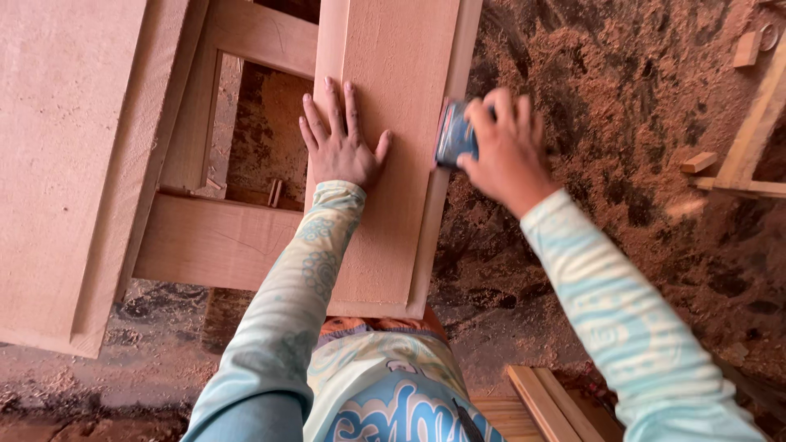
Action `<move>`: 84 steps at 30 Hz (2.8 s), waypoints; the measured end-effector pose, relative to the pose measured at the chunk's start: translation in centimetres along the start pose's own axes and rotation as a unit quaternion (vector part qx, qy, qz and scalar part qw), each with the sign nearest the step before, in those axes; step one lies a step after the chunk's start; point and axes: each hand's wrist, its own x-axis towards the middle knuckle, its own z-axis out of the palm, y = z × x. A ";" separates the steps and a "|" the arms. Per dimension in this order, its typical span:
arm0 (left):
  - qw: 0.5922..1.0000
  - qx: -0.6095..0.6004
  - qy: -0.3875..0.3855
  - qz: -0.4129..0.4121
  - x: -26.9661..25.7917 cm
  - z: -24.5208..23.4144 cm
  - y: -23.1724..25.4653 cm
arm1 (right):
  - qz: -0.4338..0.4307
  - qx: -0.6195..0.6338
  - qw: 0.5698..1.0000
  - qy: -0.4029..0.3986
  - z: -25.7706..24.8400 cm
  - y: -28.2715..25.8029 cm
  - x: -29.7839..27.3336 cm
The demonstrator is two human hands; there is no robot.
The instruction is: The person uses a handheld electric sander to smooth the surface of a light-colored wooden board. They move the sander back and forth along the length of the board, generating sawdust. The person occasionally repositions the board to access different sections.
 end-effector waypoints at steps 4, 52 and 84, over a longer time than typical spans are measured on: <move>1.000 -0.004 -0.011 -0.023 -0.2 0.0 0.2 | 0.023 0.044 0.999 -0.017 0.1 -1.0 -1.4; 0.999 0.008 0.041 -0.014 0.3 0.6 -0.1 | 0.126 0.128 0.983 0.049 2.9 -3.3 -6.9; 0.998 -0.035 0.045 -0.006 0.2 1.3 -0.9 | 0.371 0.139 0.918 0.024 1.2 -7.1 -4.2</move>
